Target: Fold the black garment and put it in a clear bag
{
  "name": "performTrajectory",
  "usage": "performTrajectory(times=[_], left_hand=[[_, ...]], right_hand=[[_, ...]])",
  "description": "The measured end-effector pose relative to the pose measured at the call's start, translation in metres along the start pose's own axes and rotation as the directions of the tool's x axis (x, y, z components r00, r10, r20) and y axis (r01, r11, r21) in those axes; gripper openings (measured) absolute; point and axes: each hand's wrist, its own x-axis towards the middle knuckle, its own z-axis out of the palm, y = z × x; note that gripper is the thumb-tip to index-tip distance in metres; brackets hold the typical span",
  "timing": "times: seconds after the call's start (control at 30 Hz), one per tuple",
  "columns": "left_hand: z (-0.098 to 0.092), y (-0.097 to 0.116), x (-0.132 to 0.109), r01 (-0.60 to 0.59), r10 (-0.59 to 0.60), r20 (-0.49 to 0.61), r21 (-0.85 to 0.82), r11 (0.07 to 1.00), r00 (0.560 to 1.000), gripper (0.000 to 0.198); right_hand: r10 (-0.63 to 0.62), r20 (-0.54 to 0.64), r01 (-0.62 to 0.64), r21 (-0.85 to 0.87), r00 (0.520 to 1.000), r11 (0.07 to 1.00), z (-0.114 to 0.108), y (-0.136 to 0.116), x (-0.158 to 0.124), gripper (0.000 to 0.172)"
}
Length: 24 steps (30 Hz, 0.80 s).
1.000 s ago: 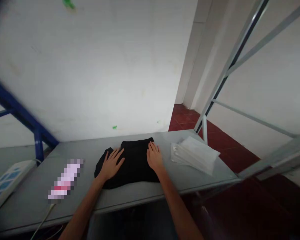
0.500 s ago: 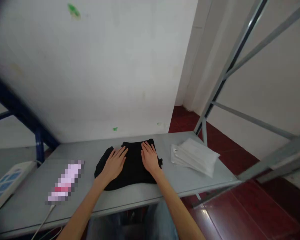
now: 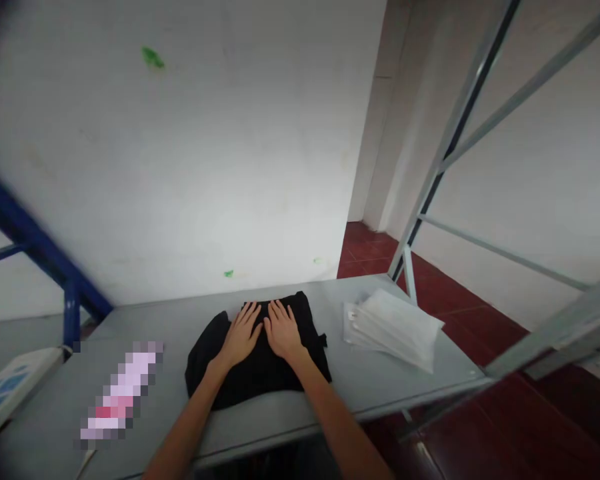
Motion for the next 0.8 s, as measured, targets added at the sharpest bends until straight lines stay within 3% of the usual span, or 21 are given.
performTrajectory(times=[0.33,0.53,0.8], left_hand=[[-0.002,-0.015,-0.002,0.063,-0.059,0.036,-0.134,0.989,0.998,0.06],[-0.009,-0.024,-0.004,0.062,-0.052,0.098,-0.1,0.993,0.994,0.062],[-0.013,-0.028,-0.007,0.039,-0.037,0.062,-0.031,0.999,0.997,0.061]], right_hand=[[0.129,-0.018,-0.13,-0.139,0.991,0.982,-0.012,0.024,-0.009,0.055],[0.212,0.007,-0.207,-0.185,0.977,0.961,-0.02,0.031,-0.011,0.058],[0.296,-0.016,-0.294,-0.196,0.955,0.936,-0.02,0.036,-0.009,0.058]])
